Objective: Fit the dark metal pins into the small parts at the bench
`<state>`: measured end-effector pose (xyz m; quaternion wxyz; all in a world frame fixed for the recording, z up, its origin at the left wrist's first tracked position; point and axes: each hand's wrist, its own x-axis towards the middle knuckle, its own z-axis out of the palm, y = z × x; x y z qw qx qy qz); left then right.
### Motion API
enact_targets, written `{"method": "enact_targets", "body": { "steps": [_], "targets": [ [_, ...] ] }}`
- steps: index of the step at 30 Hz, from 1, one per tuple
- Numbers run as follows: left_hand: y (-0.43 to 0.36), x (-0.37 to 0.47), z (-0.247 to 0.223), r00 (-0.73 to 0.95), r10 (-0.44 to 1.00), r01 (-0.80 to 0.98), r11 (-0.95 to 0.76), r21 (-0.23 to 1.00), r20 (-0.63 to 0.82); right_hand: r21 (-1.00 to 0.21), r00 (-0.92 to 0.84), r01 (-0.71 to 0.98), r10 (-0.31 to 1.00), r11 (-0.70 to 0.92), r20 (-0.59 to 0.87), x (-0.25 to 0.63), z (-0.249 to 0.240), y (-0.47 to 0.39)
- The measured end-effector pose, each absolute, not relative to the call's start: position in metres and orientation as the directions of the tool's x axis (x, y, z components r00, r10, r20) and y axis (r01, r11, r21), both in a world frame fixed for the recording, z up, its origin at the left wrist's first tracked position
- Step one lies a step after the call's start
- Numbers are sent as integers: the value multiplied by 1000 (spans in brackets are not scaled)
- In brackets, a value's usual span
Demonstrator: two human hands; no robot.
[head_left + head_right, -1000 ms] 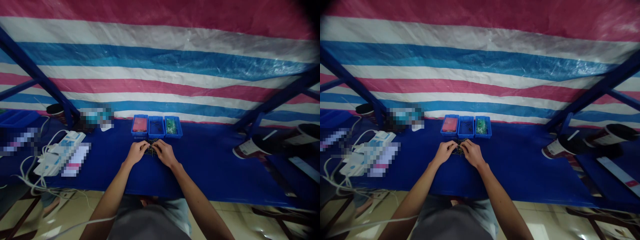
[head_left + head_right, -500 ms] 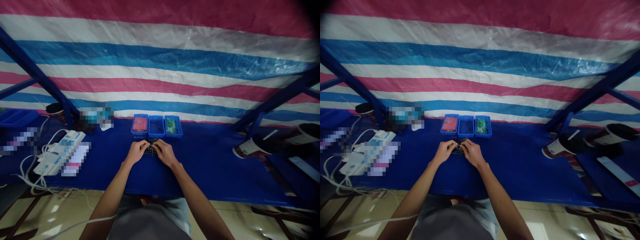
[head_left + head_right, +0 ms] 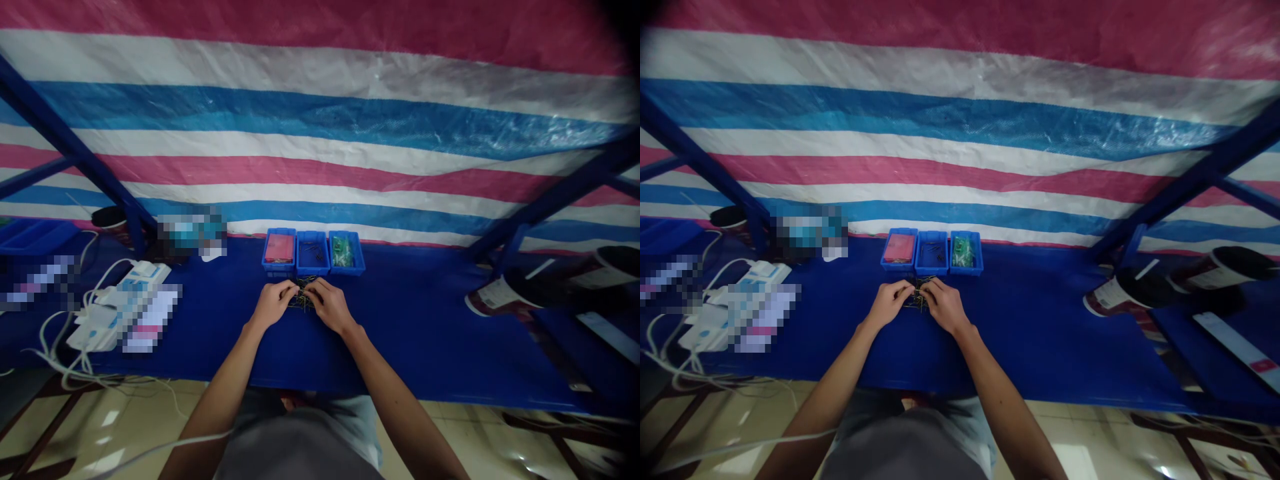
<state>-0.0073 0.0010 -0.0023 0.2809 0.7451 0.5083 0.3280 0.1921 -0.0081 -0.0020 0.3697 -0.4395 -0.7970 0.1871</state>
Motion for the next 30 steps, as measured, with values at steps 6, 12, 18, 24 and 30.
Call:
{"method": "enact_targets", "body": {
  "steps": [6, 12, 18, 24, 30],
  "targets": [
    [1, -8, -4, 270, 941, 566, -328, 756, 206, -631, -343, 555, 840, 542, 420, 192, -2, -8],
    [1, -8, -4, 270, 937, 555, -340, 759, 221, -625, -353, 564, 842, 539, 408, 192, -1, -8],
    [1, -7, -3, 266, 939, 558, -334, 759, 218, -604, -351, 591, 845, 535, 404, 192, -3, -8],
    [1, -8, -4, 264, 941, 564, -328, 758, 211, -603, -342, 600, 850, 526, 401, 192, -1, -8],
    [1, -7, -4, 264, 942, 561, -326, 761, 208, -627, -331, 568, 845, 534, 420, 193, -3, -8]
  ]
}}
